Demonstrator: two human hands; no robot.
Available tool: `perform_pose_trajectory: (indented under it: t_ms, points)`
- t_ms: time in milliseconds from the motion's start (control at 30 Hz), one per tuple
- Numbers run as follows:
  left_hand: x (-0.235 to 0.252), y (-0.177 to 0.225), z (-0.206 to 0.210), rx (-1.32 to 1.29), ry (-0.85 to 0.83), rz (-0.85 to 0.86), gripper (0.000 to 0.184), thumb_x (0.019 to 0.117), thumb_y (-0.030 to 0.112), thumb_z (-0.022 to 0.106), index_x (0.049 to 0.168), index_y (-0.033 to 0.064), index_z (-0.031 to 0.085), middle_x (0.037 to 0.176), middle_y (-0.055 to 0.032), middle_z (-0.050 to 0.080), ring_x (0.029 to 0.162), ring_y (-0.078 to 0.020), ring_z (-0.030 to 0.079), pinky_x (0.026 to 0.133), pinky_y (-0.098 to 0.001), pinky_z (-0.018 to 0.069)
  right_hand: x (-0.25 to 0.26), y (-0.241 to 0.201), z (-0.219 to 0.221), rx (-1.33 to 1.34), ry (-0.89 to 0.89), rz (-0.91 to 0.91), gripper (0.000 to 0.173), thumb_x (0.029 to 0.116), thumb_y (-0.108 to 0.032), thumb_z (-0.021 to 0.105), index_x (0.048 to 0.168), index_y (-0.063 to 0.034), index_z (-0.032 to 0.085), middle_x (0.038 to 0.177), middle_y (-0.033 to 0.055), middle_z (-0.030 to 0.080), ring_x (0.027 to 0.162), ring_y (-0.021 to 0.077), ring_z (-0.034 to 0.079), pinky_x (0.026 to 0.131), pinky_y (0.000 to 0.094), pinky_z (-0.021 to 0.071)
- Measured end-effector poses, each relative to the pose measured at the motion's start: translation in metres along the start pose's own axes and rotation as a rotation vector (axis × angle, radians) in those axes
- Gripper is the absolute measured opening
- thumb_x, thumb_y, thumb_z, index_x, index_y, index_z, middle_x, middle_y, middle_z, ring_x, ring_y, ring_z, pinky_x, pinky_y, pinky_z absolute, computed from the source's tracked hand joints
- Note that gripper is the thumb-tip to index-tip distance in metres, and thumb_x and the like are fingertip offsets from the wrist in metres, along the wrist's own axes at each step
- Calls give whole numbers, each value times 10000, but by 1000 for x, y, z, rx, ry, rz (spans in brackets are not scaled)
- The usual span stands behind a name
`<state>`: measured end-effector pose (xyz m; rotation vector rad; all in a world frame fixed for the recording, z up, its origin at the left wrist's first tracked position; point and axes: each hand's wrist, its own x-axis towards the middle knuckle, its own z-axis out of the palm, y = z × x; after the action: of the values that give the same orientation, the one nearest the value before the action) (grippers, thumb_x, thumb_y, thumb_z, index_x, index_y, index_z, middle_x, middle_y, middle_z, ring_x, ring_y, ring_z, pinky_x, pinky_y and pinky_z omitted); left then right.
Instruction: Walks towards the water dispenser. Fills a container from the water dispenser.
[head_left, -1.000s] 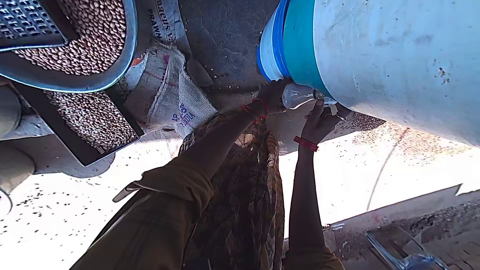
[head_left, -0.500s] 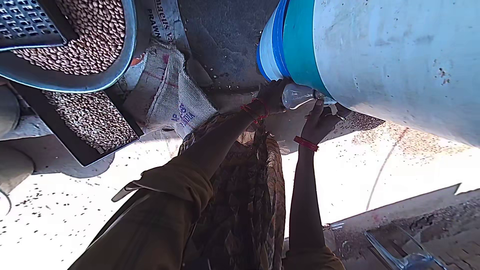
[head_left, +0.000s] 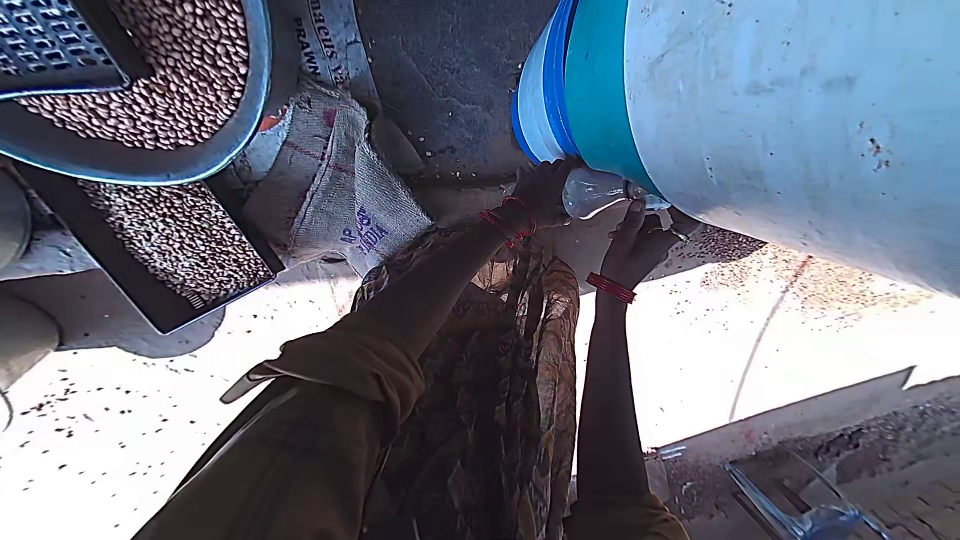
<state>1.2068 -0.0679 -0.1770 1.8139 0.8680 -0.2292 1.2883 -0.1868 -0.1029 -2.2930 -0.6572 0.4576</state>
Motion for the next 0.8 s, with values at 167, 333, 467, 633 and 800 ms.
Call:
perform_pose_trajectory:
  t_ms: [167, 333, 467, 633, 800]
  points:
    - [0, 1, 0, 4, -4, -8, 929, 746, 172, 912, 1512, 57, 399, 1461, -217, 506, 1378, -432, 456, 1053, -749, 305, -1, 1, -1, -19, -2, -7, 481, 1094, -283, 489, 1382, 83, 367, 832, 63, 497, 643, 38, 514, 648, 209, 495]
    - [0, 1, -2, 5, -12, -12, 936, 749, 174, 910, 1521, 59, 392, 1475, -210, 502, 1390, -430, 447, 1062, -751, 298, 1, 3, 1, -52, -2, -25, 472, 1098, -272, 476, 1389, 84, 367, 847, 99, 524, 667, 87, 541, 668, 259, 514]
    - [2, -1, -2, -1, -11, -4, 944, 740, 173, 918, 1517, 66, 393, 1473, -194, 506, 1395, -421, 444, 1067, -753, 292, 1, -2, -1, -197, -6, -1, 457, 1102, -299, 460, 1317, 104, 436, 848, 173, 582, 729, 242, 615, 715, 408, 548]
    - [0, 3, -2, 11, -3, 20, 905, 758, 199, 905, 1500, 15, 423, 1445, -233, 533, 1358, -419, 495, 1091, -672, 364, 9, 0, 0, -402, 83, -126, 460, 1056, -279, 473, 1002, 152, 626, 847, 326, 665, 826, 485, 686, 731, 602, 510]
    - [-11, 8, -15, 27, -16, -22, 907, 781, 219, 874, 1525, -12, 410, 1493, -272, 492, 1395, -435, 458, 1156, -614, 334, 6, -20, 0, -312, 46, -69, 504, 1048, -265, 467, 1103, 207, 635, 1043, 446, 644, 1000, 628, 640, 826, 734, 451]
